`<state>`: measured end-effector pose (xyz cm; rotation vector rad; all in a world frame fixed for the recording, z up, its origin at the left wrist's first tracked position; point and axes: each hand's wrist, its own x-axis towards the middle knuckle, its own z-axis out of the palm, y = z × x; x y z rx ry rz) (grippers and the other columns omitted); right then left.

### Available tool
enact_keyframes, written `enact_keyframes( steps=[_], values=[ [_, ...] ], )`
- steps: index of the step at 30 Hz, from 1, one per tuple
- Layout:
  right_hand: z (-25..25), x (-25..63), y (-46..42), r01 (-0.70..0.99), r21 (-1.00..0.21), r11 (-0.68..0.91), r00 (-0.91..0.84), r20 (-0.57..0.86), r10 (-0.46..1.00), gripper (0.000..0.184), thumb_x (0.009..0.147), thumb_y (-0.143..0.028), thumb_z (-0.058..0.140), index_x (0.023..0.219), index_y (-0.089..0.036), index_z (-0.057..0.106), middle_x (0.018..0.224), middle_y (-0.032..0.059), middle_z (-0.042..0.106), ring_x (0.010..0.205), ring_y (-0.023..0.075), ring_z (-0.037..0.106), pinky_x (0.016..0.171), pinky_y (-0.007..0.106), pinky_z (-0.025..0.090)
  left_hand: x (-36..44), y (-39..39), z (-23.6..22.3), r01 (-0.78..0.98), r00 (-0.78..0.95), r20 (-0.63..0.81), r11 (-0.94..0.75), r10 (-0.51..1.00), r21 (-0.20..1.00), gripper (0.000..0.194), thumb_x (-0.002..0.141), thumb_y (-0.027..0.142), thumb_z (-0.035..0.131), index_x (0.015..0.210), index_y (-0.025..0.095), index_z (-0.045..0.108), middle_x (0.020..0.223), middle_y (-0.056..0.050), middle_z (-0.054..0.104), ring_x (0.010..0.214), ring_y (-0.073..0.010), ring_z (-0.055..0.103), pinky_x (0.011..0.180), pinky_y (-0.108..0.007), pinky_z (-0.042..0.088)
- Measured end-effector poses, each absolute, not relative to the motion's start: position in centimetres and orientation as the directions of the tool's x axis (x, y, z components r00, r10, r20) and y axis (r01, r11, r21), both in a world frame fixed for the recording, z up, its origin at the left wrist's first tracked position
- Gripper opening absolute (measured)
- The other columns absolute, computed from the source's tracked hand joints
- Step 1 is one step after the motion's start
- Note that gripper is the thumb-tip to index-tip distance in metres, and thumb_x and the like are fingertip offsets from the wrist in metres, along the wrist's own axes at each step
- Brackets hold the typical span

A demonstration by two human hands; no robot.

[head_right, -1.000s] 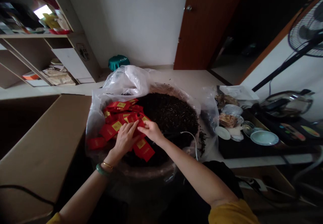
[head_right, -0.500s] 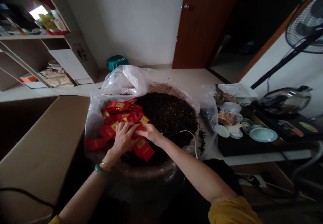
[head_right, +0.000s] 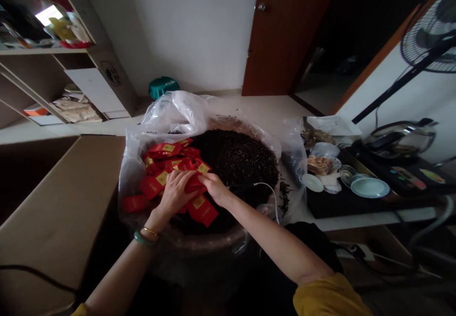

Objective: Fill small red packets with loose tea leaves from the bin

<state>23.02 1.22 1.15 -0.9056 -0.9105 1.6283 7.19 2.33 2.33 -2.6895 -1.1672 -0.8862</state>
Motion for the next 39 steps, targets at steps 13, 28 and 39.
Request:
enact_keyframes(
  steps=[13,28,39],
  values=[
    [2.4,24.3,1.7,-0.071,-0.987,-0.145,-0.243,-0.124,0.962,0.047,0.074,-0.057,0.063,0.104,-0.021,0.070,0.108,0.0044,0.070,0.117,0.0247,0.054,0.109,0.043,0.031,7.6,2.1,2.9,0.793,0.462,0.376,-0.564,0.803,0.231,0.056,0.075,0.039,0.067,0.124,0.017,0.054,0.112,-0.012,0.067,0.100,-0.0306,0.057,0.083,-0.043,0.045],
    [5.4,26.2,1.8,-0.080,-0.992,-0.094,-0.372,-0.058,0.927,0.069,0.080,-0.074,0.039,0.103,-0.017,0.069,0.091,0.0090,0.074,0.099,0.0252,0.065,0.097,0.043,0.042,7.1,2.4,2.5,0.777,0.298,0.440,-0.483,0.847,0.404,0.046,0.065,0.018,0.070,0.110,0.016,0.063,0.095,-0.008,0.070,0.093,-0.0256,0.059,0.082,-0.036,0.050],
    [1.7,40.8,7.1,0.778,-0.588,-0.219,0.400,0.196,0.895,0.037,0.087,-0.031,0.043,0.112,-0.011,0.063,0.117,0.0171,0.065,0.110,0.0251,0.059,0.098,0.040,0.042,6.5,3.3,2.0,0.746,0.188,0.469,-0.436,0.863,0.504,0.044,0.066,0.027,0.072,0.108,0.017,0.064,0.092,-0.007,0.069,0.088,-0.0247,0.060,0.074,-0.035,0.052]
  ],
)
